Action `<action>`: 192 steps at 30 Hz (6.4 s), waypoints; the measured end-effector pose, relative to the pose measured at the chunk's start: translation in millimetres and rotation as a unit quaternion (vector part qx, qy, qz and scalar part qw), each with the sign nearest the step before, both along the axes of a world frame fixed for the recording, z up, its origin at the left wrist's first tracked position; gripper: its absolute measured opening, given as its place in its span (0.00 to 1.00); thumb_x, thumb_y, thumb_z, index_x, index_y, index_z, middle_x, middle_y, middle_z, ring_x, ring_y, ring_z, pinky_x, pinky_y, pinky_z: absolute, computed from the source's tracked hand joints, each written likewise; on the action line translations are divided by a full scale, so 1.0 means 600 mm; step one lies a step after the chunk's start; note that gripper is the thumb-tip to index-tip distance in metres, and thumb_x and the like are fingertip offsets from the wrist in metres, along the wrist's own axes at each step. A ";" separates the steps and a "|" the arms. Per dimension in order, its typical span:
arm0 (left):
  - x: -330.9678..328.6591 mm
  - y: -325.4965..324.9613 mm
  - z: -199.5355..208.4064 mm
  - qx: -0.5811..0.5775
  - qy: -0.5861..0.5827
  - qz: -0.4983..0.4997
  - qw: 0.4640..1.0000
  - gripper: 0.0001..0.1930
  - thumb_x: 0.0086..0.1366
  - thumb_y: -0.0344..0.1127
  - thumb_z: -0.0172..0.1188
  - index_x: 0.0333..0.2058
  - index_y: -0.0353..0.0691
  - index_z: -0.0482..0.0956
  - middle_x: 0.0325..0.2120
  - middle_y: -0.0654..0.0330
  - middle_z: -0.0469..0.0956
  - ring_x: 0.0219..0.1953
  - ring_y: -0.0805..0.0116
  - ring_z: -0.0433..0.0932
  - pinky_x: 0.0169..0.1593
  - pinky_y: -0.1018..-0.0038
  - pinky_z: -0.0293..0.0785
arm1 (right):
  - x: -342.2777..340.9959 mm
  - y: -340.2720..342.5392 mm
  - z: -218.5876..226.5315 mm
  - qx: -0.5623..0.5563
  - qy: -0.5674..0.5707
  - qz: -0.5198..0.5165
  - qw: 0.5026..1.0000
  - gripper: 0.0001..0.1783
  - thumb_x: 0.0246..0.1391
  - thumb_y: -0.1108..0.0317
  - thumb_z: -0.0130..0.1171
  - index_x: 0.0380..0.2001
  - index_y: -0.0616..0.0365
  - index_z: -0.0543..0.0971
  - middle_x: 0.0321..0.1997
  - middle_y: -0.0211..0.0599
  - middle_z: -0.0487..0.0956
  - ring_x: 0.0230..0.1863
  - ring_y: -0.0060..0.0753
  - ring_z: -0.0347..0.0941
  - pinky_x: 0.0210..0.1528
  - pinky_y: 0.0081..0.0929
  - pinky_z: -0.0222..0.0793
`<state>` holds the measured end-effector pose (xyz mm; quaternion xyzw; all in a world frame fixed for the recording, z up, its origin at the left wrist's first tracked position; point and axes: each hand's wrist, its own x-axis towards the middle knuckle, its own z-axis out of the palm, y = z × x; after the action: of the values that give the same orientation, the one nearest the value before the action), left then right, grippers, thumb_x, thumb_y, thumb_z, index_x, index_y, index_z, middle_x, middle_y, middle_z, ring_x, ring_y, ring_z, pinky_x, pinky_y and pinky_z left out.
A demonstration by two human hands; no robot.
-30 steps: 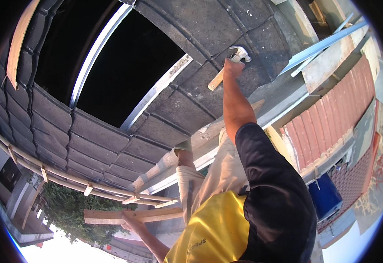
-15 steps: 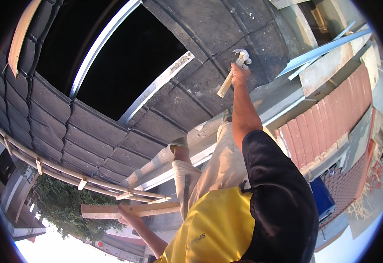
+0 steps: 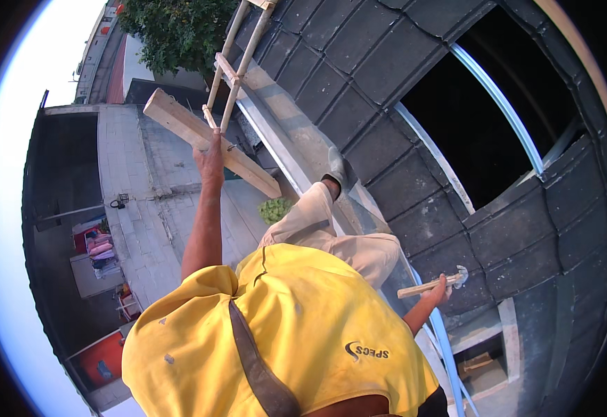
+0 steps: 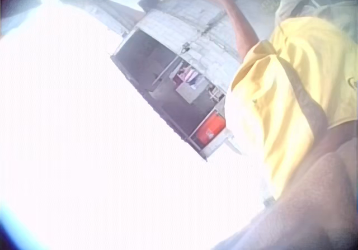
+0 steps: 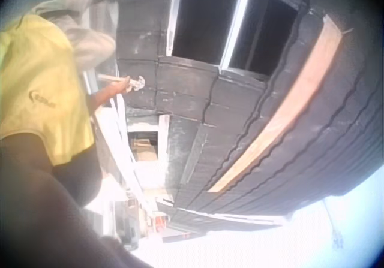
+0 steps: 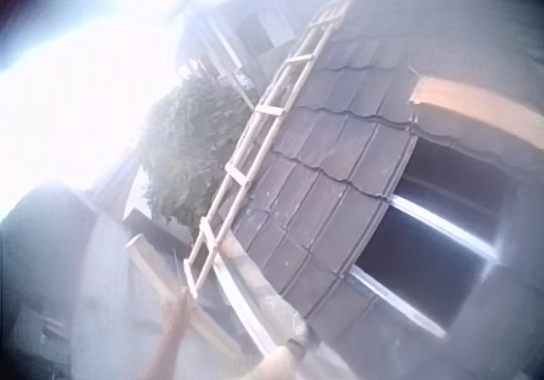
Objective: The person hammers wooden blocks and bamboo poles onto a tiled roof and uses wire to secure the structure.
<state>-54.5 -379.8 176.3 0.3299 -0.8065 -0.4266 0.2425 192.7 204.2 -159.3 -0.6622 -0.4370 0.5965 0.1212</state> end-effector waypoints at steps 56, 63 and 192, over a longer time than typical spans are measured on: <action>-0.443 -0.764 -0.144 0.268 0.009 0.371 0.889 0.26 0.58 0.39 0.72 0.50 0.29 0.78 0.43 0.52 0.81 0.43 0.64 0.79 0.50 0.69 0.72 | -1.175 -1.111 0.281 -0.072 0.045 0.674 0.734 0.31 0.41 0.76 0.70 0.51 0.65 0.70 0.39 0.37 0.80 0.36 0.25 0.76 0.41 0.25 0.72; -0.513 -0.878 -0.180 0.246 0.067 0.406 0.878 0.24 0.57 0.34 0.70 0.50 0.29 0.77 0.44 0.53 0.80 0.45 0.65 0.78 0.52 0.70 0.72 | -1.271 -1.225 0.273 -0.058 0.040 0.713 0.697 0.31 0.41 0.77 0.70 0.51 0.65 0.70 0.40 0.38 0.80 0.38 0.26 0.76 0.43 0.25 0.71; -1.013 -1.537 -0.811 0.411 0.129 0.386 0.816 0.25 0.53 0.35 0.77 0.46 0.31 0.77 0.40 0.53 0.82 0.39 0.63 0.83 0.44 0.71 0.80 | -1.424 -1.880 -0.123 -0.411 -0.111 0.560 0.711 0.20 0.50 0.82 0.63 0.44 0.57 0.70 0.33 0.32 0.76 0.30 0.25 0.75 0.34 0.22 0.74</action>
<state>-662.6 -1302.1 -310.3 0.6251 -0.3238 -0.6285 0.3307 -661.7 -924.0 -233.1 -0.3418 -0.4499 0.5979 -0.5686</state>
